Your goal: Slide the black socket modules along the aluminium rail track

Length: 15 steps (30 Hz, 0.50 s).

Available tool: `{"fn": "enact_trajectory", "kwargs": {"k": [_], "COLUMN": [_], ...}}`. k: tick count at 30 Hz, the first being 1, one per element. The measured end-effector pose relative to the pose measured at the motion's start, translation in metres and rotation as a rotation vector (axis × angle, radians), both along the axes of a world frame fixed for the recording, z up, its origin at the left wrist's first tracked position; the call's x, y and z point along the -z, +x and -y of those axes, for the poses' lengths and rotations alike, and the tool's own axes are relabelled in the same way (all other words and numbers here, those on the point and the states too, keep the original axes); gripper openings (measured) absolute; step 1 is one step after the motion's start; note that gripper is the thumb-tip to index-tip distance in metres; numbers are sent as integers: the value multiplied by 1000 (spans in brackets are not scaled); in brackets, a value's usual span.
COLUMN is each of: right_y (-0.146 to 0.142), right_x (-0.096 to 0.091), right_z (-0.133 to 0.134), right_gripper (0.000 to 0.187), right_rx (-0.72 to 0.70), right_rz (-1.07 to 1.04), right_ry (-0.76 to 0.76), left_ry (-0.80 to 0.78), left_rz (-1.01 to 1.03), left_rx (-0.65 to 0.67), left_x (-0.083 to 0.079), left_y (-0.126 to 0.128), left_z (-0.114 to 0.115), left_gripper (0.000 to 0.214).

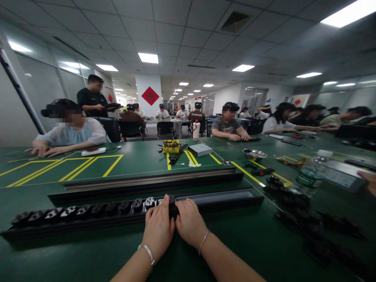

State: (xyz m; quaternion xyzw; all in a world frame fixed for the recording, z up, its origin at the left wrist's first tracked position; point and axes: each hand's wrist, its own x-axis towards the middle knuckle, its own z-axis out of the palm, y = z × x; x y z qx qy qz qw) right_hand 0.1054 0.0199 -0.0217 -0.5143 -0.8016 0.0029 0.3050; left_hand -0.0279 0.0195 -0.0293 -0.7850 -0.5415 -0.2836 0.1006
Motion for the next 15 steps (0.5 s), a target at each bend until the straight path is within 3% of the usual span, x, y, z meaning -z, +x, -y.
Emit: {"fn": "enact_trajectory", "kwargs": {"k": [5, 11, 15], "right_y": [1, 2, 2], "right_x": [-4, -4, -2], "right_z": [1, 3, 2], "right_gripper": [29, 32, 32], "right_rx": [11, 19, 24], "right_rz": [10, 12, 12], "right_ry": [-11, -13, 6], "left_ry": [-52, 47, -22], "left_rz": [-6, -46, -136], "left_rx": [-20, -87, -120], "left_x": [-2, -2, -8], "left_y": [2, 1, 2], "left_z": [2, 1, 5], "left_gripper": [56, 54, 51]}}
